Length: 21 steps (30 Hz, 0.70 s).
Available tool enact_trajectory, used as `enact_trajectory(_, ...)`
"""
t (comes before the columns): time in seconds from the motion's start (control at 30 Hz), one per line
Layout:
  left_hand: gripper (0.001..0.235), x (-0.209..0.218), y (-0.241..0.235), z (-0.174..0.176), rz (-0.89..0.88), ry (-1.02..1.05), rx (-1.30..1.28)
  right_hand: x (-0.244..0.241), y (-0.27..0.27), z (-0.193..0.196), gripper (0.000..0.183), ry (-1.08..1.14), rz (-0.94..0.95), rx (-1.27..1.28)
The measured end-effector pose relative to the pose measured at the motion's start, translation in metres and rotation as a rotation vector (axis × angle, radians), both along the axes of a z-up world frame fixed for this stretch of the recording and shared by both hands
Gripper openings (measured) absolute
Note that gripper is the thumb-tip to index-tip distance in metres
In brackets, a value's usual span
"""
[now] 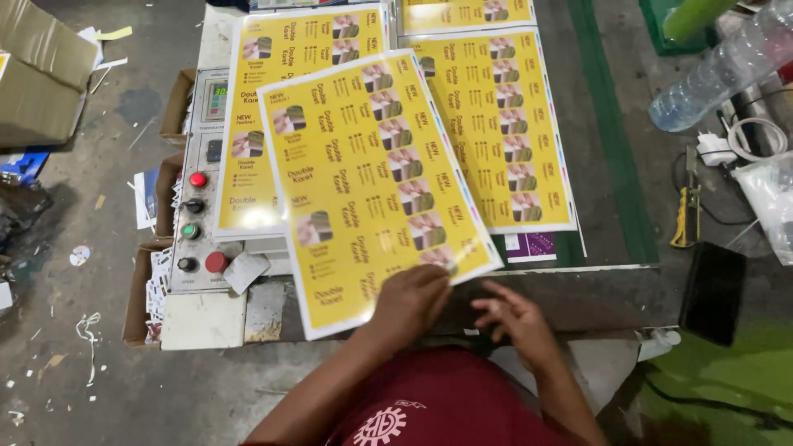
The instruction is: Sort and inspect printed sheets at a finishing station in a print shop.
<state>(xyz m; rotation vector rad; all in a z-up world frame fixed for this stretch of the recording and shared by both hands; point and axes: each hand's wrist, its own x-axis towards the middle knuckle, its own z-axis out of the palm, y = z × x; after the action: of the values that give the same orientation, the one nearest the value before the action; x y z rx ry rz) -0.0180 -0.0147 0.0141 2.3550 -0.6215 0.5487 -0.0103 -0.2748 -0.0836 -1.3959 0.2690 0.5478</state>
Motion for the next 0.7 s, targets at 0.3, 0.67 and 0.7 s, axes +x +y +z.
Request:
enact_trajectory(0.3, 0.018, 0.023, 0.003, -0.013, -0.11, 0.046, 0.132, 0.001, -0.007, -0.025, 0.038, -0.028, -0.163, 0.2)
enact_trajectory(0.67, 0.079, 0.073, 0.149, -0.027, 0.293, 0.229, 0.538, -0.005, -0.102, -0.046, 0.037, -0.085, -0.363, 0.052)
enact_trajectory(0.7, 0.069, 0.074, 0.152, -0.024, 0.263, 0.214, 0.56, -0.007, -0.109, -0.045, 0.034, -0.08, -0.377, 0.04)
